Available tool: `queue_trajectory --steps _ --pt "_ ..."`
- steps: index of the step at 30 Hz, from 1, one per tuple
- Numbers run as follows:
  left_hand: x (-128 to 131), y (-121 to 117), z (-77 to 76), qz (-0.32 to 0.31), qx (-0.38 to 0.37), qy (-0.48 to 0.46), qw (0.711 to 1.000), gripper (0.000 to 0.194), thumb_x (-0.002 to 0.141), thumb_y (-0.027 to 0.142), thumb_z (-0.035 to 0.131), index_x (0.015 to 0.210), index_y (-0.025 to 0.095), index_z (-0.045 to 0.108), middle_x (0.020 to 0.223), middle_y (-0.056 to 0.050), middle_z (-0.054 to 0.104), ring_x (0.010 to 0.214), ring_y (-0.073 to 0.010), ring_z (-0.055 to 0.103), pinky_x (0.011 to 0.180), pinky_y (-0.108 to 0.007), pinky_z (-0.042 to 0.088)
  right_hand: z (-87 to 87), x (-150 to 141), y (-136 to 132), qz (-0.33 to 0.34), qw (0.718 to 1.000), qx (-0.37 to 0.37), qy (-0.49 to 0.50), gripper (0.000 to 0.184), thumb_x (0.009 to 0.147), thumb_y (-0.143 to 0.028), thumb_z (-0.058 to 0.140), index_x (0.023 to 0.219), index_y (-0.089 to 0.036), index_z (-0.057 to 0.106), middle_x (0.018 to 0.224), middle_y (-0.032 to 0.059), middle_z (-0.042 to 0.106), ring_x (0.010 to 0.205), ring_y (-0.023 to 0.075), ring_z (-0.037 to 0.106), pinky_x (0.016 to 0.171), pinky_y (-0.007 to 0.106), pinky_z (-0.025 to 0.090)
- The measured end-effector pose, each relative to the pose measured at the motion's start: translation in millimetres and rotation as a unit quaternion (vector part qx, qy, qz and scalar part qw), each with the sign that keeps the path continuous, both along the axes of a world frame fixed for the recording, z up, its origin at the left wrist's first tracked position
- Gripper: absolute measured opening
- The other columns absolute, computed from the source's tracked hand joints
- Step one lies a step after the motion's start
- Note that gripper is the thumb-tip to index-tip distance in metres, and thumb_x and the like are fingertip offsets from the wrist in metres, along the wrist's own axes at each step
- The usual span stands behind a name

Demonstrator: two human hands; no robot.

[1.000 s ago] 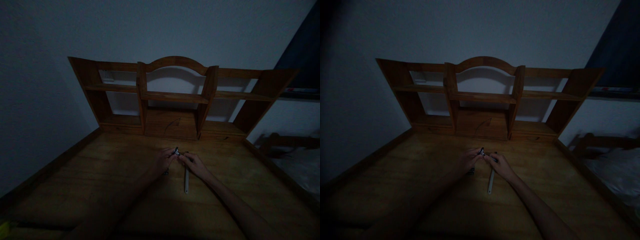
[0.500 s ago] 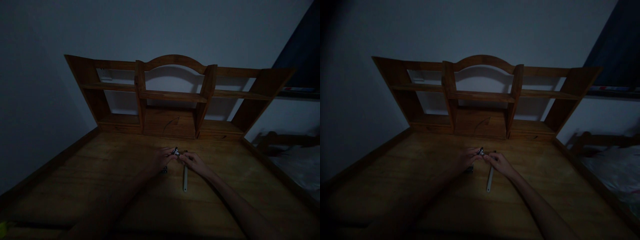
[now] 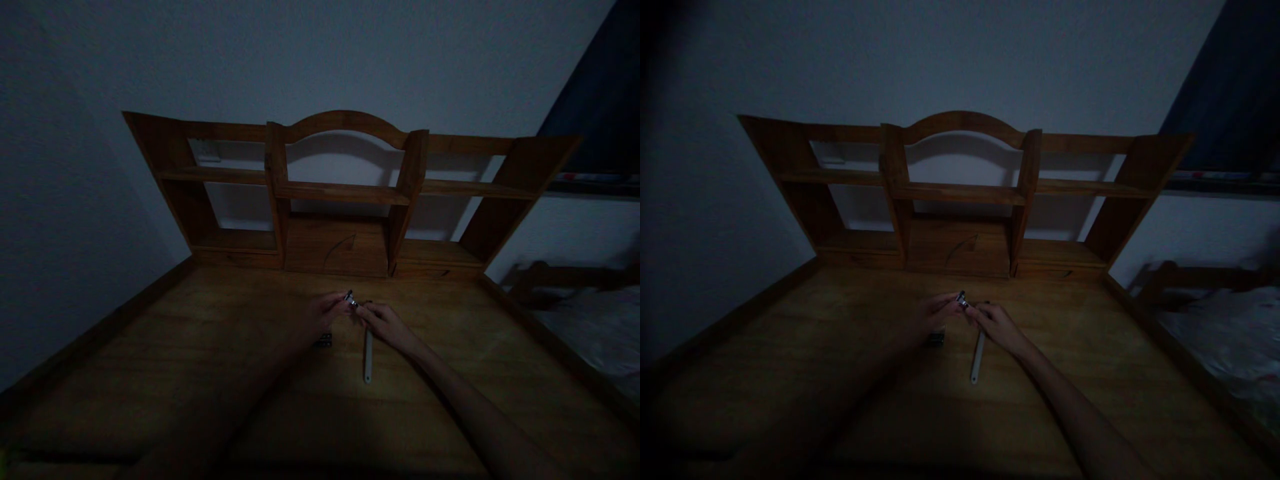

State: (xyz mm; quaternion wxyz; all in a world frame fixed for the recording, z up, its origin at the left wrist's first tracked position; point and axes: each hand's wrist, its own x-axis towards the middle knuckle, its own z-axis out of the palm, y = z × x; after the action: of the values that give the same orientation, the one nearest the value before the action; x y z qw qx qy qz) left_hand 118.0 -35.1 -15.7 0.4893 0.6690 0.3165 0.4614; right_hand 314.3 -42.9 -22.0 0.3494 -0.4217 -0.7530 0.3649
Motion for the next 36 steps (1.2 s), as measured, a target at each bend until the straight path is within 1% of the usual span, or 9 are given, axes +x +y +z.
queue_trajectory --steps 2,4,9,12,15,20,25,29,36 --pt "0 1 0.1 -0.015 -0.048 -0.039 0.998 0.038 0.084 0.044 0.053 0.106 0.015 0.065 0.101 -0.007 0.069 0.095 -0.0212 0.063 0.088 -0.036 0.049 -0.9 -1 1 -0.003 1.0 0.016 -0.007 0.048 0.089 -0.055 0.038 0.067 -0.016 0.053 0.062 -0.0014 0.045 0.057 0.0107 0.042 0.052 0.022 0.033" --pt "-1 4 -2.5 -0.014 -0.078 -0.061 0.995 0.039 0.081 0.045 0.057 0.103 0.014 0.066 0.097 -0.007 0.07 0.091 -0.0216 0.065 0.087 -0.037 0.05 -1.8 -1 1 0.001 0.999 0.028 -0.017 0.048 0.089 -0.055 0.038 0.066 -0.016 0.053 0.061 -0.0014 0.046 0.057 0.0109 0.043 0.053 0.022 0.033" --pt "-1 16 -17.1 0.006 -0.112 -0.073 0.991 0.04 0.072 0.043 0.068 0.099 0.014 0.067 0.093 -0.007 0.072 0.083 -0.0211 0.067 0.082 -0.038 0.052 -4.1 1 1 0.003 0.998 0.054 -0.044 0.044 0.09 -0.052 0.04 0.069 -0.016 0.055 0.062 -0.001 0.051 0.058 0.0113 0.046 0.053 0.021 0.033" --pt "-1 20 -22.2 0.019 -0.117 -0.064 0.991 0.041 0.069 0.043 0.071 0.098 0.013 0.068 0.09 -0.007 0.072 0.081 -0.0207 0.067 0.081 -0.037 0.053 -2.3 2 -1 -0.013 0.994 0.084 -0.074 0.041 0.09 -0.05 0.041 0.074 -0.016 0.058 0.065 -0.0002 0.055 0.059 0.0119 0.049 0.054 0.022 0.033" --pt "-1 21 -21.6 0.015 -0.111 -0.052 0.992 0.042 0.068 0.043 0.071 0.097 0.013 0.068 0.089 -0.007 0.072 0.08 -0.0207 0.067 0.079 -0.036 0.053 2.9 4 -4 -0.027 0.987 0.115 -0.111 0.037 0.091 -0.047 0.042 0.08 -0.017 0.061 0.069 0.001 0.058 0.062 0.0134 0.053 0.056 0.022 0.034" --pt "-4 15 -15.0 0.002 -0.086 -0.044 0.995 0.039 0.078 0.049 0.059 0.09 0.013 0.069 0.084 -0.007 0.071 0.079 -0.0204 0.066 0.079 -0.033 0.051 8.3 6 -8 -0.058 0.973 0.158 -0.159 0.031 0.083 -0.049 0.055 0.086 -0.019 0.062 0.077 0.0047 0.065 0.069 0.0184 0.06 0.06 0.025 0.037" --pt "-4 11 -12.2 0.002 -0.091 -0.061 0.994 0.036 0.077 0.046 0.061 0.091 0.013 0.069 0.086 -0.006 0.07 0.082 -0.0197 0.065 0.078 -0.032 0.051 4.8 8 -5 -0.055 0.967 0.171 -0.18 0.023 0.087 -0.037 0.05 0.094 -0.02 0.064 0.084 0.0066 0.068 0.074 0.02 0.063 0.065 0.026 0.04" --pt "-1 13 -15.3 0.001 -0.096 -0.069 0.993 0.033 0.07 0.04 0.07 0.091 0.014 0.068 0.084 -0.005 0.07 0.079 -0.0186 0.065 0.079 -0.033 0.051 2.0 10 -5 -0.068 0.963 0.173 -0.194 0.021 0.087 -0.032 0.05 0.097 -0.02 0.064 0.085 0.0067 0.069 0.074 0.0196 0.064 0.064 0.025 0.042" --pt "0 19 -20.4 -0.023 -0.09 -0.072 0.993 0.035 0.073 0.045 0.066 0.089 0.014 0.067 0.083 -0.004 0.069 0.076 -0.0184 0.065 0.073 -0.032 0.052 2.5 9 -6 -0.073 0.954 0.192 -0.22 0.023 0.087 -0.029 0.05 0.103 -0.021 0.064 0.089 0.0056 0.07 0.076 0.0187 0.065 0.065 0.024 0.044"
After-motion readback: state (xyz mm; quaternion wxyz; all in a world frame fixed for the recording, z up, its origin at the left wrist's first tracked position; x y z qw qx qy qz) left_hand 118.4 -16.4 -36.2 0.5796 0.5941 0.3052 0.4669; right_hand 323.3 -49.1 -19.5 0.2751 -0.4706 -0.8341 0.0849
